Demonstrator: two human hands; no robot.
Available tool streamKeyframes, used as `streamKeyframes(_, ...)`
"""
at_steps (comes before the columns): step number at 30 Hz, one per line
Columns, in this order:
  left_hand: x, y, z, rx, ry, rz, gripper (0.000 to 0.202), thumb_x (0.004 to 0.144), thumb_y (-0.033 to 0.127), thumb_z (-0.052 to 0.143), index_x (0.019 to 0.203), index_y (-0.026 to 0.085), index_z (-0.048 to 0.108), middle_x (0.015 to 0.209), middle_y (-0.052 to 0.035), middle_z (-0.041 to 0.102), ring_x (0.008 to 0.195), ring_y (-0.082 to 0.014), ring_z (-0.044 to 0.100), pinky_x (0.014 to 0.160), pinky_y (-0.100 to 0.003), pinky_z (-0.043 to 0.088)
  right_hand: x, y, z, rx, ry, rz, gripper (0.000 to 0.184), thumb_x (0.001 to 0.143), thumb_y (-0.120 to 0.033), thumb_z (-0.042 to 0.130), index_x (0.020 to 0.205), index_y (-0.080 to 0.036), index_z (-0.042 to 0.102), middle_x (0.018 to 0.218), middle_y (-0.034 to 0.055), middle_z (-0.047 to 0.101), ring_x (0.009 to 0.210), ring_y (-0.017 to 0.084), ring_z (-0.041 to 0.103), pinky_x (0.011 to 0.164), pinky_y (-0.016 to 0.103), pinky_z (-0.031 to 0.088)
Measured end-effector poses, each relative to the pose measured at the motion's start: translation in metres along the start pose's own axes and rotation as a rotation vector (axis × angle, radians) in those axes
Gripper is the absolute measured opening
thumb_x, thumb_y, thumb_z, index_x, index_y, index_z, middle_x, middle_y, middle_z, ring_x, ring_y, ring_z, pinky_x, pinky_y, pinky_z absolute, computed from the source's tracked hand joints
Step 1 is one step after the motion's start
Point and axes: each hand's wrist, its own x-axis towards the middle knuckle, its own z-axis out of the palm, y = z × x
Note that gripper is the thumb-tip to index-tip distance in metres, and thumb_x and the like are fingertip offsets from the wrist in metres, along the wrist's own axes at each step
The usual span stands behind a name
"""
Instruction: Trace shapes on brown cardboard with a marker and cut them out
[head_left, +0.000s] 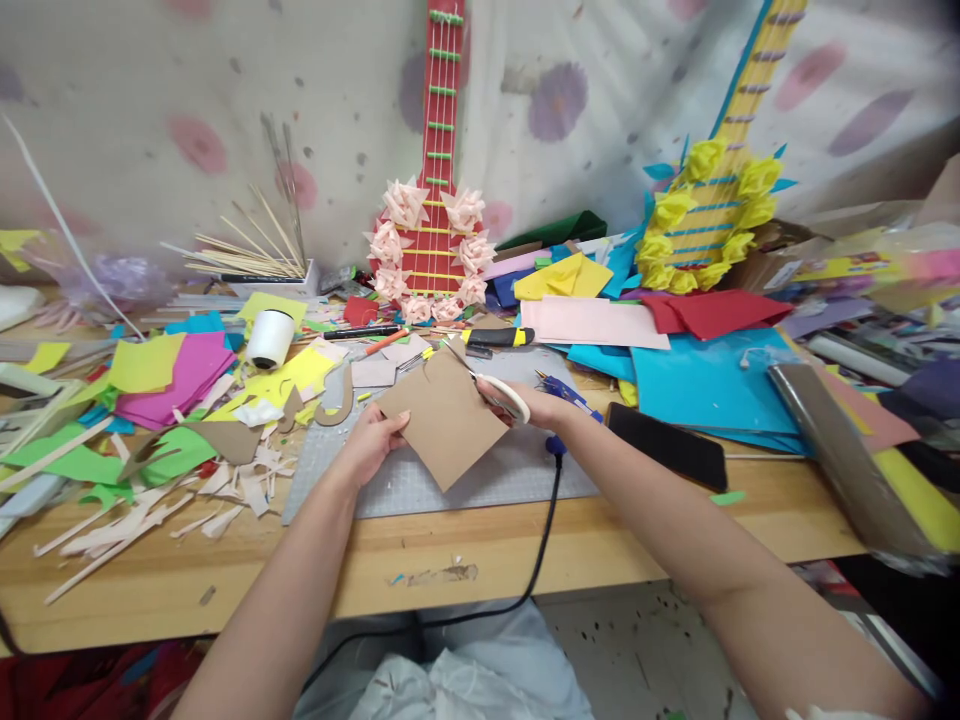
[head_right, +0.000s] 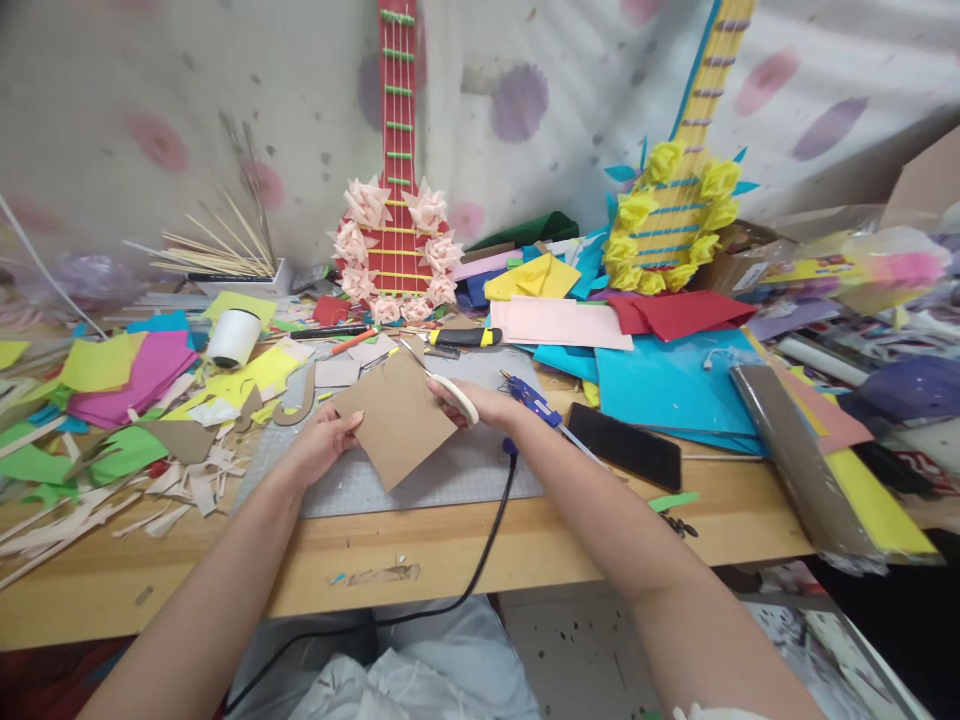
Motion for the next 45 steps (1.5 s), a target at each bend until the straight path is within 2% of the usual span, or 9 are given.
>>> streamKeyframes(6,0.003,-0.001,-0.003,-0.034,-0.008,-0.012,0.03,0.059,0.018,0.071,0.087,0.014,0.063,0.079,-0.0048,0.068,0.065,-0.0147,0.062,0.053,-0.024,0.052,0.004,0.003,-0.001,-0.022,0.004,-0.023,0.049,0.067,-0.065,0.054,0.077,-0.019,0.041,0.055,-0.007,0.031,0.043,0.004,0.029,0.037,0.017,0.021)
streamKeyframes(12,0.003,-0.001,-0.006,-0.042,-0.012,-0.024,0.025,0.062,0.017,0.069,0.086,0.014,0.063,0.08,-0.0044,0.068,0.066,-0.0142,0.063,0.055,-0.024,0.053,0.002,-0.002,0.0,-0.041,0.012,0.013,0.052,0.066,-0.067,0.054,0.08,-0.017,0.043,0.056,-0.0065,0.035,0.043,0.003,0.032,0.038,0.016,0.021)
streamKeyframes(20,0.004,0.001,-0.007,-0.021,-0.015,-0.04,0.028,0.063,0.015,0.068,0.09,0.014,0.061,0.079,-0.0028,0.068,0.063,-0.0126,0.063,0.054,-0.023,0.053,-0.005,-0.006,-0.004,-0.049,-0.016,0.033,0.053,0.063,-0.066,0.058,0.077,-0.017,0.041,0.054,-0.0083,0.03,0.041,0.001,0.028,0.037,0.015,0.02)
streamKeyframes(23,0.004,0.003,-0.007,0.003,-0.016,-0.047,0.03,0.063,0.015,0.068,0.091,0.013,0.06,0.078,-0.0037,0.067,0.062,-0.0133,0.063,0.054,-0.024,0.053,-0.006,-0.007,-0.007,-0.094,0.005,0.043,0.053,0.063,-0.065,0.058,0.078,-0.018,0.041,0.055,-0.0083,0.03,0.041,0.001,0.029,0.036,0.014,0.021)
streamKeyframes(28,0.004,0.007,-0.007,0.018,0.001,-0.048,0.031,0.062,0.014,0.068,0.091,0.012,0.06,0.078,-0.0047,0.067,0.063,-0.0138,0.063,0.054,-0.025,0.053,-0.005,-0.007,-0.009,-0.066,-0.032,0.031,0.053,0.062,-0.065,0.059,0.078,-0.018,0.039,0.055,-0.0086,0.029,0.041,0.001,0.026,0.035,0.014,0.019)
streamKeyframes(36,0.007,0.008,-0.007,0.018,-0.01,-0.064,0.026,0.064,0.013,0.066,0.089,0.012,0.06,0.078,-0.0047,0.067,0.063,-0.0136,0.063,0.056,-0.025,0.053,-0.006,-0.005,-0.009,-0.051,-0.028,0.009,0.048,0.068,-0.061,0.057,0.077,-0.019,0.038,0.055,-0.0079,0.029,0.041,0.002,0.026,0.036,0.015,0.019)
streamKeyframes(45,0.005,0.004,0.001,0.005,-0.061,-0.088,0.023,0.065,0.012,0.066,0.087,0.013,0.06,0.078,-0.0043,0.068,0.061,-0.0126,0.062,0.054,-0.023,0.051,0.002,0.0,-0.008,0.057,-0.212,-0.036,0.046,0.073,-0.063,0.05,0.076,-0.019,0.035,0.058,-0.0069,0.026,0.046,0.003,0.024,0.042,0.018,0.02)
